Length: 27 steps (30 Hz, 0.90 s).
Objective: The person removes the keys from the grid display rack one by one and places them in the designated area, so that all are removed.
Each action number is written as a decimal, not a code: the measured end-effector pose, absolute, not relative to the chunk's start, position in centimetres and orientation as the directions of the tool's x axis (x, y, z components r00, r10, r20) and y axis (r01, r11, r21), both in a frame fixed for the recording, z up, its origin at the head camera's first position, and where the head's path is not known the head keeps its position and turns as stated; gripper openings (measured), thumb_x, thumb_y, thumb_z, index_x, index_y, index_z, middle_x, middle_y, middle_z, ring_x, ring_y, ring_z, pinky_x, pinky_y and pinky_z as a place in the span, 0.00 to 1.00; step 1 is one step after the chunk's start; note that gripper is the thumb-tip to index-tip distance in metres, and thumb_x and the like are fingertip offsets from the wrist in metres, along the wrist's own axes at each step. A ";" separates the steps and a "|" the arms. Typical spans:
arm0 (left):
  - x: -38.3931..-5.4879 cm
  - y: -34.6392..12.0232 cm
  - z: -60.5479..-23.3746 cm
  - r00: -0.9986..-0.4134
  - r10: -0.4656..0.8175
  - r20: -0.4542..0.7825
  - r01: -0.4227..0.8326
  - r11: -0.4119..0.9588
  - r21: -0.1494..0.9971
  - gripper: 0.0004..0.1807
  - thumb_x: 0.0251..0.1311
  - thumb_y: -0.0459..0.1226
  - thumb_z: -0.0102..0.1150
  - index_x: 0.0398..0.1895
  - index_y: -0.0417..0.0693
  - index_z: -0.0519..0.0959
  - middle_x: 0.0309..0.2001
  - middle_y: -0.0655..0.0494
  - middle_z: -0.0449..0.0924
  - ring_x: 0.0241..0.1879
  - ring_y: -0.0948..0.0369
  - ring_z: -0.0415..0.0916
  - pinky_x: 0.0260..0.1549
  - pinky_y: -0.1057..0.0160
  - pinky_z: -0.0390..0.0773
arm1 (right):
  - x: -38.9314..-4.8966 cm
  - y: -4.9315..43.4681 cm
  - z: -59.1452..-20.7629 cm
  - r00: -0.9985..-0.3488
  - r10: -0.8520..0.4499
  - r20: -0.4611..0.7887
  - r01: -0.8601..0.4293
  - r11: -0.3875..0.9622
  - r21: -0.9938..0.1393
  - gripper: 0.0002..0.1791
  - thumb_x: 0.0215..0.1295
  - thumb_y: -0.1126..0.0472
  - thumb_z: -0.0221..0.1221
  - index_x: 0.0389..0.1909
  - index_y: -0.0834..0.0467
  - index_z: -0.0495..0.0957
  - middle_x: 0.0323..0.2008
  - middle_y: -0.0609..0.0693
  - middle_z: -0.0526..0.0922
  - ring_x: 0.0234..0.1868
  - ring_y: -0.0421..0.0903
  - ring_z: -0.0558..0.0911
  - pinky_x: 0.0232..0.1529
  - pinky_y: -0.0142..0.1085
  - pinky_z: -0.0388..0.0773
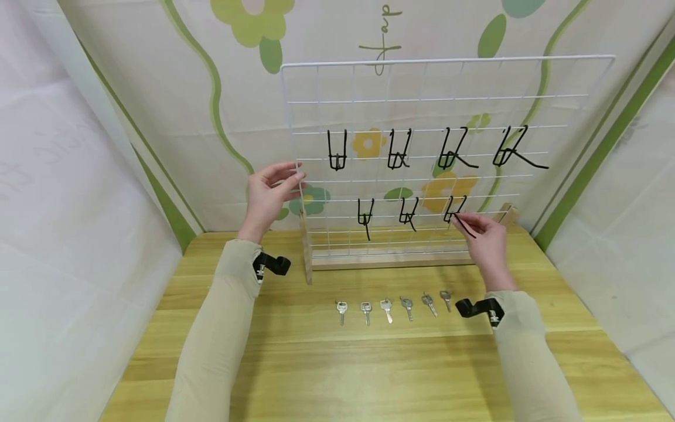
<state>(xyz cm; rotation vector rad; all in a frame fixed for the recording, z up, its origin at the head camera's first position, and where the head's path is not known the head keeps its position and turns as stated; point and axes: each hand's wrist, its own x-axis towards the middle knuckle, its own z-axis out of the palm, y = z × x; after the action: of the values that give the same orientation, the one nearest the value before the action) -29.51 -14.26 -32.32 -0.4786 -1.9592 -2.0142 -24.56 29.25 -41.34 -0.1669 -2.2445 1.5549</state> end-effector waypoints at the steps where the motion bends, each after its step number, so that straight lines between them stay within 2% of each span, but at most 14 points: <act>1: -29.5 -14.3 -32.3 -0.903 0.023 0.429 0.428 -0.033 0.903 0.14 0.64 0.36 0.71 0.52 0.45 0.86 0.45 0.46 0.87 0.40 0.53 0.87 0.41 0.57 0.88 | -24.6 29.2 -41.4 -0.910 0.323 0.259 -0.131 0.369 -0.920 0.20 0.69 0.55 0.67 0.52 0.67 0.84 0.44 0.46 0.83 0.43 0.35 0.81 0.41 0.21 0.79; 9: -29.5 -14.3 -32.4 -0.905 0.021 0.425 0.424 -0.030 0.905 0.13 0.65 0.36 0.70 0.52 0.46 0.86 0.45 0.46 0.87 0.40 0.53 0.87 0.41 0.57 0.88 | -24.6 29.2 -41.4 -0.908 0.347 0.235 -0.125 0.310 -0.943 0.17 0.71 0.58 0.65 0.53 0.65 0.84 0.46 0.48 0.84 0.45 0.37 0.83 0.46 0.23 0.81; 18: -29.5 -14.2 -32.3 -0.902 0.023 0.431 0.430 -0.031 0.902 0.14 0.65 0.37 0.70 0.52 0.46 0.86 0.45 0.46 0.87 0.40 0.53 0.87 0.41 0.58 0.88 | -23.5 29.6 -41.2 -0.893 0.383 0.237 -0.124 0.297 -0.947 0.19 0.69 0.54 0.67 0.51 0.64 0.85 0.41 0.41 0.86 0.42 0.36 0.85 0.40 0.20 0.80; 27: -29.3 -14.2 -32.2 -0.903 0.022 0.429 0.429 -0.024 0.903 0.14 0.65 0.37 0.70 0.52 0.46 0.86 0.45 0.46 0.87 0.40 0.53 0.87 0.40 0.57 0.88 | -22.3 29.9 -41.1 -0.896 0.386 0.220 -0.142 0.221 -0.965 0.18 0.67 0.57 0.69 0.50 0.66 0.85 0.38 0.42 0.88 0.40 0.36 0.86 0.41 0.22 0.82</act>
<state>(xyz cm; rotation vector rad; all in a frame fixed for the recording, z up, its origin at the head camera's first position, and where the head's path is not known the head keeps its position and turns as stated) -29.27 -14.21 -32.23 -0.4749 -1.9674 -2.0045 -22.27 29.89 -41.07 -0.2260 -2.0865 1.7170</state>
